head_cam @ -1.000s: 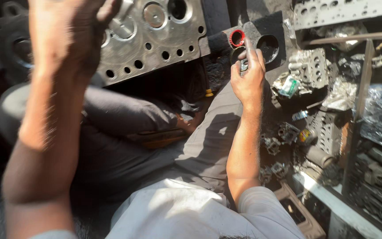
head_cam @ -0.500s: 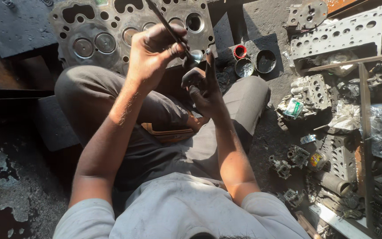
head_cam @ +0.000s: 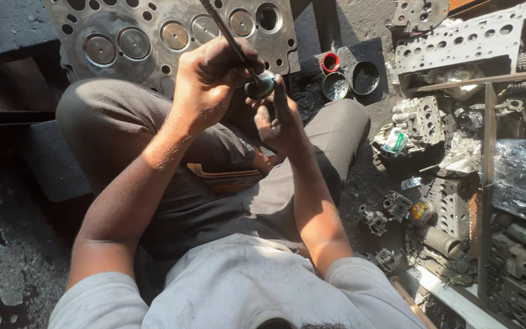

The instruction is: The person sits on the floor and uses a valve spring compressor tool to compress springs on an engine cylinder head. They then use a yellow-handled tool to work inside the valve ports and wipe the surface with a cloth.

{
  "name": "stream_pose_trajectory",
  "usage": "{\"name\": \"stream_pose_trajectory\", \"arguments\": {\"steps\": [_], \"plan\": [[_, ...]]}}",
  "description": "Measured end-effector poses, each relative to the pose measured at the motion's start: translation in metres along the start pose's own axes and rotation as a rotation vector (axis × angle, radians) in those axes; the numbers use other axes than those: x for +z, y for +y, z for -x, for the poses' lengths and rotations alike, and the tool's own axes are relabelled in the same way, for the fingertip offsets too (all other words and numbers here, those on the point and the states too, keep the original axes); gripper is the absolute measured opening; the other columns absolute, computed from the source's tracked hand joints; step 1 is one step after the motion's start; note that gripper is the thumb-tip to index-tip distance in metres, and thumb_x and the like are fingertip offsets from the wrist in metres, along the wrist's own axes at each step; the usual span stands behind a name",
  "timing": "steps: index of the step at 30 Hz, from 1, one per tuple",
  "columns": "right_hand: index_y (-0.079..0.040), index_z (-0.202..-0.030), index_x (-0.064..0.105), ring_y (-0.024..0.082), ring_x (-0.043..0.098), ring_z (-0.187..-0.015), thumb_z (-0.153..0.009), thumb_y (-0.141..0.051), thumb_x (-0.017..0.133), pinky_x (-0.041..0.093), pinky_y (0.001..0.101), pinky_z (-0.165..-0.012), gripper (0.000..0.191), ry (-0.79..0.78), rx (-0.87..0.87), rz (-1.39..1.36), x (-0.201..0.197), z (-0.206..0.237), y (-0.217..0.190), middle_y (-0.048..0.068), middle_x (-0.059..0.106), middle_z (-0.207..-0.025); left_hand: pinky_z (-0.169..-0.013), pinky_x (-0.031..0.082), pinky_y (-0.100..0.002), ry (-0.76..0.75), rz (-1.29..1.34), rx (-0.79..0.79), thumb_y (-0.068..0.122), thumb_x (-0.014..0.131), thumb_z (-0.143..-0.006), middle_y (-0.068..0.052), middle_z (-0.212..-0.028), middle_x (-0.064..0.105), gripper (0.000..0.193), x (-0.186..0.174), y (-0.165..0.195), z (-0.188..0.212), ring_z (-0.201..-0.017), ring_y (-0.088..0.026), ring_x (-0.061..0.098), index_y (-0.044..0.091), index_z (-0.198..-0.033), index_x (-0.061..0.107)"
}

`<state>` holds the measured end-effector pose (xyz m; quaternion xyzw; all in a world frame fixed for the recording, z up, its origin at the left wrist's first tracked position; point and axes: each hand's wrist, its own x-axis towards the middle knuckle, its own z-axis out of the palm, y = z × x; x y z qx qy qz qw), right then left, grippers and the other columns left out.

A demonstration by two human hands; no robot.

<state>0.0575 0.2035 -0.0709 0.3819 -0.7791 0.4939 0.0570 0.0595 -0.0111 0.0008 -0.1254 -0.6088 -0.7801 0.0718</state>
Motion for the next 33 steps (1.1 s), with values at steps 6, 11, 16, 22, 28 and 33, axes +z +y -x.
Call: {"name": "stream_pose_trajectory", "arguments": {"steps": [6,11,16,22,28,33], "plan": [[-0.035,-0.168,0.021,0.03,0.066,-0.097,-0.09,0.014,0.064,0.057,0.0395,-0.088,0.102,-0.06,-0.071,0.194,-0.037,-0.006,0.004,0.012,0.064,-0.111,-0.091,0.059,-0.025,0.035,-0.128,-0.013,-0.021,0.05,-0.096,-0.007,-0.109,0.072,0.032,0.008,0.003,-0.001,-0.105,-0.012,0.072,-0.003,-0.115,0.068],[-0.039,-0.164,0.031,0.029,0.066,-0.101,-0.085,0.014,0.064,0.056,0.0403,-0.092,0.101,-0.091,-0.086,0.291,-0.056,-0.002,0.004,0.012,0.066,-0.12,-0.094,0.06,-0.026,0.043,-0.121,-0.024,-0.021,0.051,-0.096,-0.007,-0.109,0.074,0.031,0.015,0.002,-0.005,-0.107,-0.013,0.073,-0.004,-0.116,0.067],[-0.026,-0.167,0.029,0.013,0.067,-0.102,-0.102,0.011,0.058,0.057,0.0313,-0.093,0.08,0.043,0.137,-0.251,-0.035,0.013,0.013,0.011,0.061,-0.135,-0.096,0.059,-0.026,0.028,-0.005,-0.031,-0.02,0.052,-0.102,-0.007,-0.112,0.073,0.028,0.017,0.003,-0.004,-0.11,-0.014,0.072,-0.003,-0.119,0.066],[-0.021,-0.168,0.027,0.029,0.047,-0.145,-0.096,0.017,0.053,0.04,0.0372,-0.123,0.085,0.015,0.16,-0.318,-0.021,0.027,0.028,0.022,0.041,-0.162,-0.093,0.06,-0.026,-0.006,-0.167,-0.019,-0.022,0.05,-0.096,-0.008,-0.109,0.074,0.032,0.019,0.008,-0.004,-0.105,-0.015,0.073,-0.004,-0.117,0.067],[-0.029,-0.171,0.011,0.036,0.051,-0.14,-0.096,0.016,0.055,0.037,0.0372,-0.123,0.098,0.058,0.033,-0.087,-0.017,0.025,0.031,0.023,0.046,-0.156,-0.091,0.062,-0.027,-0.011,-0.273,0.055,-0.02,0.059,-0.093,-0.008,-0.108,0.076,0.03,0.018,0.016,-0.006,-0.103,-0.016,0.076,-0.003,-0.116,0.069],[-0.029,-0.17,0.002,0.035,0.047,-0.142,-0.093,0.011,0.063,0.036,0.0391,-0.124,0.105,0.012,-0.051,0.128,-0.011,0.021,0.03,0.022,0.047,-0.15,-0.091,0.063,-0.028,0.036,-0.243,0.068,-0.016,0.064,-0.097,-0.009,-0.107,0.076,0.024,0.018,0.015,-0.005,-0.104,-0.016,0.076,-0.001,-0.115,0.07]]}}
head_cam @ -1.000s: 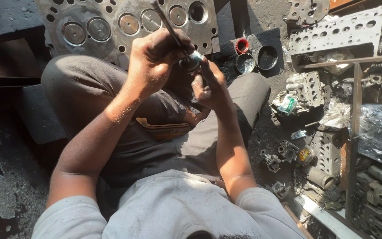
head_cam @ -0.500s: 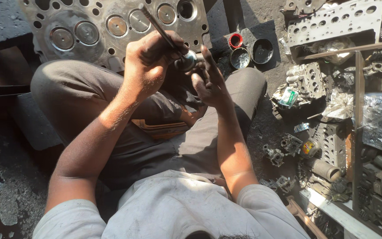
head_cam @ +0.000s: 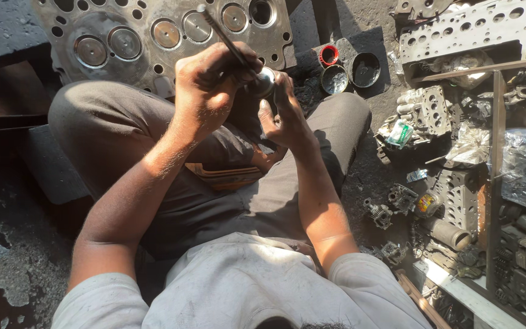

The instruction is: The person sits on the floor and uses a valve spring compressor tool to compress springs on an engine cylinder head. They then use a yellow-handled tool to work inside the valve ports and wipe the surface with a cloth.

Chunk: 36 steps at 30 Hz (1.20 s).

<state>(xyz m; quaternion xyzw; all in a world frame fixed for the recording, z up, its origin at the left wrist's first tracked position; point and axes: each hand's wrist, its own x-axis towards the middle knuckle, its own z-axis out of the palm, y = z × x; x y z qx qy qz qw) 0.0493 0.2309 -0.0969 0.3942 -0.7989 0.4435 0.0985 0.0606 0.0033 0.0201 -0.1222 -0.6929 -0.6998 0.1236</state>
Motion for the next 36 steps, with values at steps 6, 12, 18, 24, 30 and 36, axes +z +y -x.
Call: {"name": "stream_pose_trajectory", "arguments": {"steps": [6,12,18,24,30,36], "plan": [[-0.034,-0.168,0.024,0.031,0.047,-0.139,-0.09,0.016,0.053,0.035,0.0392,-0.125,0.097,0.019,0.208,-0.314,-0.011,-0.007,-0.01,0.018,0.047,-0.147,-0.09,0.061,-0.027,-0.04,-0.074,0.012,-0.017,0.064,-0.093,-0.008,-0.104,0.076,0.026,-0.001,0.002,-0.001,-0.101,-0.015,0.077,-0.001,-0.113,0.07],[-0.037,-0.163,0.033,0.025,0.043,-0.145,-0.087,0.022,0.05,0.036,0.0372,-0.126,0.098,0.032,0.006,-0.327,-0.01,-0.014,-0.013,0.015,0.043,-0.153,-0.088,0.062,-0.027,-0.022,-0.083,0.016,-0.018,0.06,-0.091,-0.008,-0.106,0.077,0.031,0.0,0.004,-0.002,-0.1,-0.015,0.077,0.0,-0.114,0.07],[-0.027,-0.168,0.0,0.027,0.048,-0.146,-0.098,0.021,0.056,0.045,0.0379,-0.121,0.102,0.02,0.094,-0.396,0.005,-0.004,-0.006,0.02,0.04,-0.159,-0.088,0.062,-0.026,-0.046,-0.046,0.019,-0.011,0.071,-0.097,-0.008,-0.106,0.077,0.021,-0.001,0.0,0.0,-0.099,-0.015,0.077,0.0,-0.116,0.07],[-0.03,-0.17,0.004,0.026,0.05,-0.146,-0.098,0.017,0.06,0.047,0.0409,-0.12,0.103,0.007,0.004,-0.187,0.005,-0.004,-0.002,0.018,0.046,-0.158,-0.092,0.062,-0.027,-0.02,0.066,-0.004,-0.009,0.071,-0.101,-0.009,-0.108,0.077,0.019,-0.003,0.001,0.001,-0.102,-0.014,0.075,0.0,-0.118,0.071],[-0.03,-0.168,0.025,0.026,0.04,-0.152,-0.095,0.021,0.056,0.043,0.0408,-0.123,0.095,0.019,0.149,-0.535,-0.004,0.002,-0.004,0.017,0.037,-0.161,-0.087,0.062,-0.026,-0.036,-0.069,0.028,-0.012,0.072,-0.098,-0.008,-0.103,0.077,0.019,-0.001,0.004,0.002,-0.098,-0.014,0.076,-0.001,-0.113,0.072],[-0.031,-0.169,0.015,0.029,0.043,-0.149,-0.092,0.021,0.053,0.033,0.0397,-0.126,0.1,0.002,0.153,-0.445,0.008,0.018,0.001,0.014,0.041,-0.16,-0.088,0.061,-0.027,-0.043,-0.012,0.02,-0.012,0.072,-0.099,-0.008,-0.104,0.077,0.019,-0.004,0.006,-0.003,-0.098,-0.014,0.075,-0.001,-0.115,0.072]]}}
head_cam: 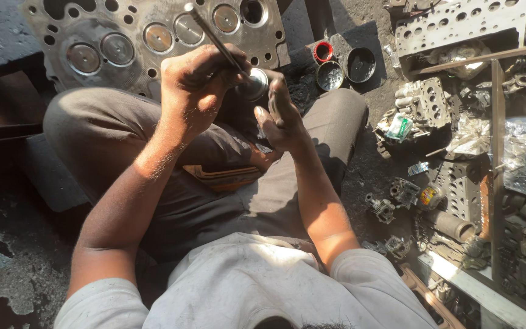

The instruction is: The person sits on the floor and uses a valve spring compressor tool to compress springs on an engine cylinder head. They then use a yellow-handled tool to work inside the valve ports and wipe the surface with a cloth.

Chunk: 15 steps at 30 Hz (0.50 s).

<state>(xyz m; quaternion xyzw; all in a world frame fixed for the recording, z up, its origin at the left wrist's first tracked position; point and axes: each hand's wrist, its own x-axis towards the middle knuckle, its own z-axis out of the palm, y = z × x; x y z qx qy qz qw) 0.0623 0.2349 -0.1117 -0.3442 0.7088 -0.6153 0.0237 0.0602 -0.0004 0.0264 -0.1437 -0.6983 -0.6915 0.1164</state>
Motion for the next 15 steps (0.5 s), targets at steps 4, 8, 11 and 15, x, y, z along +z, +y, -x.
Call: {"name": "stream_pose_trajectory", "arguments": {"steps": [4,8,11,15], "plan": [[-0.028,-0.17,-0.003,0.03,0.048,-0.146,-0.103,0.018,0.058,0.042,0.0368,-0.121,0.102,0.018,0.029,0.055,0.004,0.002,0.012,0.018,0.039,-0.164,-0.085,0.061,-0.027,-0.015,-0.062,0.027,-0.013,0.071,-0.096,-0.008,-0.102,0.077,0.02,0.0,0.0,0.002,-0.096,-0.014,0.077,-0.001,-0.111,0.072],[-0.03,-0.171,0.006,0.022,0.048,-0.145,-0.101,0.018,0.057,0.044,0.0347,-0.121,0.1,-0.04,-0.077,0.128,0.0,0.001,0.015,0.009,0.042,-0.159,-0.089,0.062,-0.027,0.018,-0.015,0.02,-0.013,0.072,-0.098,-0.008,-0.106,0.076,0.02,0.0,0.0,0.002,-0.101,-0.015,0.075,-0.001,-0.114,0.071],[-0.027,-0.17,0.019,0.034,0.031,-0.156,-0.096,0.022,0.055,0.039,0.0464,-0.127,0.095,0.052,0.018,0.028,-0.003,0.001,0.011,0.02,0.022,-0.168,-0.09,0.061,-0.027,-0.001,0.002,0.02,-0.013,0.071,-0.1,-0.008,-0.107,0.077,0.019,0.0,-0.001,0.003,-0.101,-0.014,0.075,0.0,-0.115,0.072],[-0.029,-0.169,0.027,0.023,0.046,-0.143,-0.1,0.019,0.052,0.053,0.036,-0.11,0.088,0.028,0.154,-0.211,-0.005,0.003,0.004,0.013,0.035,-0.164,-0.084,0.061,-0.026,0.015,-0.041,0.016,-0.012,0.071,-0.1,-0.007,-0.105,0.077,0.018,0.001,-0.002,0.003,-0.097,-0.013,0.076,0.0,-0.114,0.072]]}}
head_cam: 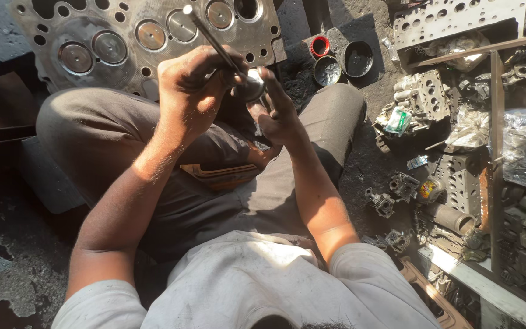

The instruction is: The person sits on the floor and uses a valve spring compressor tool to compress springs on an engine cylinder head. They then use a yellow-handled tool to work inside the valve ports and wipe the surface with a cloth.

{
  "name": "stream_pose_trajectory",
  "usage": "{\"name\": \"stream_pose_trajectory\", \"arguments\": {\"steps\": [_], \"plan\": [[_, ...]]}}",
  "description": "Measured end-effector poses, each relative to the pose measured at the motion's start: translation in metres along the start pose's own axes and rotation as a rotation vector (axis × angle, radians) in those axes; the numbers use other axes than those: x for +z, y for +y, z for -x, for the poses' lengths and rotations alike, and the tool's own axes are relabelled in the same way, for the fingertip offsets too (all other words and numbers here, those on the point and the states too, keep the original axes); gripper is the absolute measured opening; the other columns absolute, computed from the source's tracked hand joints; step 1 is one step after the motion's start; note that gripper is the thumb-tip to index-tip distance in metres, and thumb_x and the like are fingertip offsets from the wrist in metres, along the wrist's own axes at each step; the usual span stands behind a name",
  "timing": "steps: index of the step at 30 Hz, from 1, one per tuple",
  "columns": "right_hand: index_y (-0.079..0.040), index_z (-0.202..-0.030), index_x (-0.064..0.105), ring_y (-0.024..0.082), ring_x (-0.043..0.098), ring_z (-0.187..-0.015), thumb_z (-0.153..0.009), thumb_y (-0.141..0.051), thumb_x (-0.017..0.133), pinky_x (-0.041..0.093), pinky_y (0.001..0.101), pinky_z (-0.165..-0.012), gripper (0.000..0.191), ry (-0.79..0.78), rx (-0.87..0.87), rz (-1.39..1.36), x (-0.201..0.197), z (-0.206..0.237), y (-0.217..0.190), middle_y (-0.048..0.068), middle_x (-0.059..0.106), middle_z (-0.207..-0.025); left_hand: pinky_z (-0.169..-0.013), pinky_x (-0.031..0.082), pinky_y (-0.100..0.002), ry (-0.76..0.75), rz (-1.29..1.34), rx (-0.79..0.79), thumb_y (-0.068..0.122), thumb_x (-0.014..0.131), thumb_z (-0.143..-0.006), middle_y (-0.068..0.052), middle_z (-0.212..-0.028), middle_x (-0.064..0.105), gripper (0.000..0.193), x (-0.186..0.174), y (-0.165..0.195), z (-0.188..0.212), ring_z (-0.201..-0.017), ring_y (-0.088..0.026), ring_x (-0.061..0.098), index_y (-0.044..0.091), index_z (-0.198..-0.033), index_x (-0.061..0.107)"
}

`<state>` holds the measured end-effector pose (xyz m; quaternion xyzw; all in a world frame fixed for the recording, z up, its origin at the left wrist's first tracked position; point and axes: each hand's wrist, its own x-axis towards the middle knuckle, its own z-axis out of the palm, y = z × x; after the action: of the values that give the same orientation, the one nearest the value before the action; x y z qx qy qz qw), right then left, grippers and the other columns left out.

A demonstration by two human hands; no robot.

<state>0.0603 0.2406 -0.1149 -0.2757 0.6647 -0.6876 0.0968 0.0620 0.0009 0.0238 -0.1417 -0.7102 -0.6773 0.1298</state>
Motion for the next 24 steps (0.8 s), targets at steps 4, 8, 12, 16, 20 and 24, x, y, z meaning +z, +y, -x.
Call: {"name": "stream_pose_trajectory", "arguments": {"steps": [4,8,12,16,20,24], "plan": [[-0.035,-0.168,0.034,0.02,0.054,-0.134,-0.097,0.018,0.062,0.045,0.0366,-0.117,0.092,-0.034,-0.199,0.279,0.004,0.0,-0.002,0.007,0.054,-0.146,-0.086,0.06,-0.027,0.031,-0.007,0.018,-0.011,0.076,-0.099,-0.008,-0.105,0.076,0.017,0.0,-0.002,0.0,-0.099,-0.015,0.074,-0.001,-0.113,0.072],[-0.033,-0.169,-0.001,0.03,0.049,-0.15,-0.103,0.015,0.055,0.039,0.0426,-0.126,0.099,-0.006,-0.059,0.082,0.008,-0.005,0.0,0.019,0.046,-0.159,-0.086,0.062,-0.026,-0.007,0.046,-0.024,-0.013,0.069,-0.099,-0.008,-0.106,0.077,0.019,0.0,-0.003,0.001,-0.098,-0.014,0.076,-0.001,-0.113,0.072],[-0.034,-0.17,-0.001,0.025,0.053,-0.149,-0.102,0.015,0.057,0.045,0.0361,-0.121,0.101,-0.069,-0.267,0.378,0.009,-0.012,0.0,0.016,0.048,-0.158,-0.086,0.061,-0.027,0.02,-0.002,0.001,-0.011,0.071,-0.099,-0.008,-0.105,0.077,0.017,-0.002,-0.002,0.001,-0.099,-0.014,0.076,-0.001,-0.112,0.072],[-0.032,-0.171,0.006,0.029,0.043,-0.152,-0.104,0.02,0.055,0.04,0.0415,-0.126,0.098,-0.019,-0.135,0.088,0.006,-0.012,-0.008,0.018,0.04,-0.167,-0.087,0.061,-0.027,0.034,0.059,-0.016,-0.009,0.073,-0.1,-0.008,-0.106,0.076,0.016,0.0,-0.002,0.001,-0.1,-0.015,0.075,0.0,-0.113,0.072],[-0.027,-0.169,0.027,0.031,0.043,-0.151,-0.091,0.026,0.052,0.04,0.0421,-0.129,0.098,0.01,-0.067,0.181,0.004,-0.011,-0.016,0.017,0.04,-0.164,-0.082,0.061,-0.026,0.032,-0.118,0.018,-0.005,0.078,-0.096,-0.008,-0.103,0.077,0.019,0.001,-0.002,0.002,-0.096,-0.014,0.077,0.001,-0.113,0.073],[-0.033,-0.164,0.04,0.025,0.058,-0.136,-0.097,0.023,0.062,0.048,0.0352,-0.118,0.09,0.007,-0.199,0.422,0.003,-0.014,-0.016,0.006,0.057,-0.151,-0.086,0.062,-0.027,0.027,-0.105,0.039,-0.003,0.077,-0.098,-0.008,-0.106,0.078,0.018,-0.002,-0.003,0.002,-0.1,-0.015,0.078,0.002,-0.116,0.073]]}}
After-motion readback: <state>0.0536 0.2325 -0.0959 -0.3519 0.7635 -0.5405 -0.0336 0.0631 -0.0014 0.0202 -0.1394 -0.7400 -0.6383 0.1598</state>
